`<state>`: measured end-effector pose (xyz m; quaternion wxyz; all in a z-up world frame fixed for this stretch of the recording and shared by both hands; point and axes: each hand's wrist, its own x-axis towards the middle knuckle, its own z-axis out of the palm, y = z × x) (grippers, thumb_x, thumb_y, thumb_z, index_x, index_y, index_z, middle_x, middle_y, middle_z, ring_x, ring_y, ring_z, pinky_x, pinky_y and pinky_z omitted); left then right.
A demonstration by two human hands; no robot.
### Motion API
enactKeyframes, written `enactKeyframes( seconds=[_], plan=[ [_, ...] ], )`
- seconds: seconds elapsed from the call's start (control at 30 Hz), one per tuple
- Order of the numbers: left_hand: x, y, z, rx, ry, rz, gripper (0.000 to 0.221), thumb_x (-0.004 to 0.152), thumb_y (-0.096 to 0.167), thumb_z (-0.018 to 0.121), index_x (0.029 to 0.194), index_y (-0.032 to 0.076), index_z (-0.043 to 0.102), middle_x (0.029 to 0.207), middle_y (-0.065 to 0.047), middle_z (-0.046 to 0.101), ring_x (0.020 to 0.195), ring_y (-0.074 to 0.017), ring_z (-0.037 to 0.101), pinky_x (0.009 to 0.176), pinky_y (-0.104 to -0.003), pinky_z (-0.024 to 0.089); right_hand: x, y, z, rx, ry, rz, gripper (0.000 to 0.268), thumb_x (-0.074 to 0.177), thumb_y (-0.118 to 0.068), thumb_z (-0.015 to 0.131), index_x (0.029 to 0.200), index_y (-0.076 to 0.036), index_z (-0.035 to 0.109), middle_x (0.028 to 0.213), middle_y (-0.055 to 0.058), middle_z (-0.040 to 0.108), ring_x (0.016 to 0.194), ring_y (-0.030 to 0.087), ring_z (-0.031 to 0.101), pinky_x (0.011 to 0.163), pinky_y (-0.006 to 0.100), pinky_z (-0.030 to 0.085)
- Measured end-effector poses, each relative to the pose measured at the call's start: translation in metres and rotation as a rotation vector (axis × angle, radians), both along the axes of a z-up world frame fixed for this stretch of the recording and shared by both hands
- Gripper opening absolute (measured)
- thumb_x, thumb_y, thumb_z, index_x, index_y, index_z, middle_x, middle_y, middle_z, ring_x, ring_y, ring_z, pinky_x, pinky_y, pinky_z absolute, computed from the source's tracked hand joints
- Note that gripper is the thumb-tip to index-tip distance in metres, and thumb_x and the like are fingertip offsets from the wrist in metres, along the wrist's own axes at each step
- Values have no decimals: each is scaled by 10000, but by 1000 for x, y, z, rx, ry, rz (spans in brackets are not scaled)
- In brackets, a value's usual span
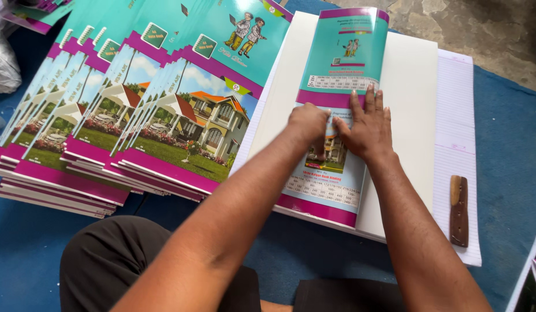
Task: The person sits on a blue mat and repeatedly folds the cover of a book onto its pages, then uses a wooden block to press and smooth the spine. This process is repeated for multiple books in a stack.
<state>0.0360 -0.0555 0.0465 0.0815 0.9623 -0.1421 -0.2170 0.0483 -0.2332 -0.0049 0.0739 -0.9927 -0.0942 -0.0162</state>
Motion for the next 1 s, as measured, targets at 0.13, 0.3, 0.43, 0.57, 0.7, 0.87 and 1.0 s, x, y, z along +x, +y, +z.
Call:
enactKeyframes(
  seconds=[0.13, 0.3, 0.43, 0.57, 0.7, 0.87, 1.0],
  plan=[
    [-7, -19, -1, 178, -15, 31, 1227, 532, 484, 1020, 1549, 212, 390, 1436, -220, 467, 1320, -475, 478, 1064, -504, 479, 1, -1, -12, -45, 6, -17, 849, 929, -668, 428, 1616, -197, 263, 1696, 186, 78, 1570, 356, 3, 1218, 601, 35],
    [-8, -20, -2, 174, 5, 51, 1194, 548, 460, 1016, 1547, 237, 401, 1451, -208, 430, 1329, -495, 448, 1079, -512, 472, 1, -3, -24, -44, 47, -41, 842, 931, -693, 374, 1619, -222, 255, 1702, 162, 84, 1564, 338, -5, 1203, 641, -3],
    [-8, -22, -3, 192, 17, 47, 1212, 559, 446, 1016, 1565, 231, 375, 1465, -220, 410, 1337, -500, 432, 1090, -510, 458, -1, -6, -37, -16, 18, -38, 838, 954, -715, 316, 1625, -216, 255, 1713, 153, 70, 1574, 324, -19, 1190, 687, -37],
    [-10, -22, -4, 184, 4, 59, 1251, 576, 438, 1013, 1592, 217, 317, 1472, -227, 393, 1342, -492, 421, 1092, -496, 456, -1, -7, -46, 6, -14, -26, 842, 954, -736, 270, 1620, -221, 240, 1710, 144, 43, 1568, 321, -39, 1168, 705, -67],
    [-12, -22, -2, 211, 8, 34, 1252, 595, 455, 999, 1603, 203, 301, 1482, -247, 389, 1348, -493, 420, 1084, -485, 471, 2, -7, -43, -2, 43, -37, 846, 938, -752, 275, 1618, -252, 230, 1708, 134, 54, 1564, 311, -25, 1179, 692, -70],
    [-11, -20, 0, 203, 31, 46, 1244, 589, 445, 1002, 1599, 225, 310, 1484, -226, 390, 1356, -488, 409, 1083, -488, 473, 9, -9, -23, 21, 185, -62, 876, 888, -745, 395, 1615, -276, 258, 1700, 119, 104, 1566, 301, 37, 1189, 686, 0],
    [-10, -22, 0, 202, 41, 66, 1259, 577, 437, 1011, 1598, 229, 305, 1489, -228, 377, 1364, -494, 392, 1081, -494, 474, 21, -21, 0, 39, 261, -19, 821, 872, -620, 637, 1551, -233, 385, 1678, 134, 197, 1549, 293, 189, 1187, 648, 172]
  ],
)
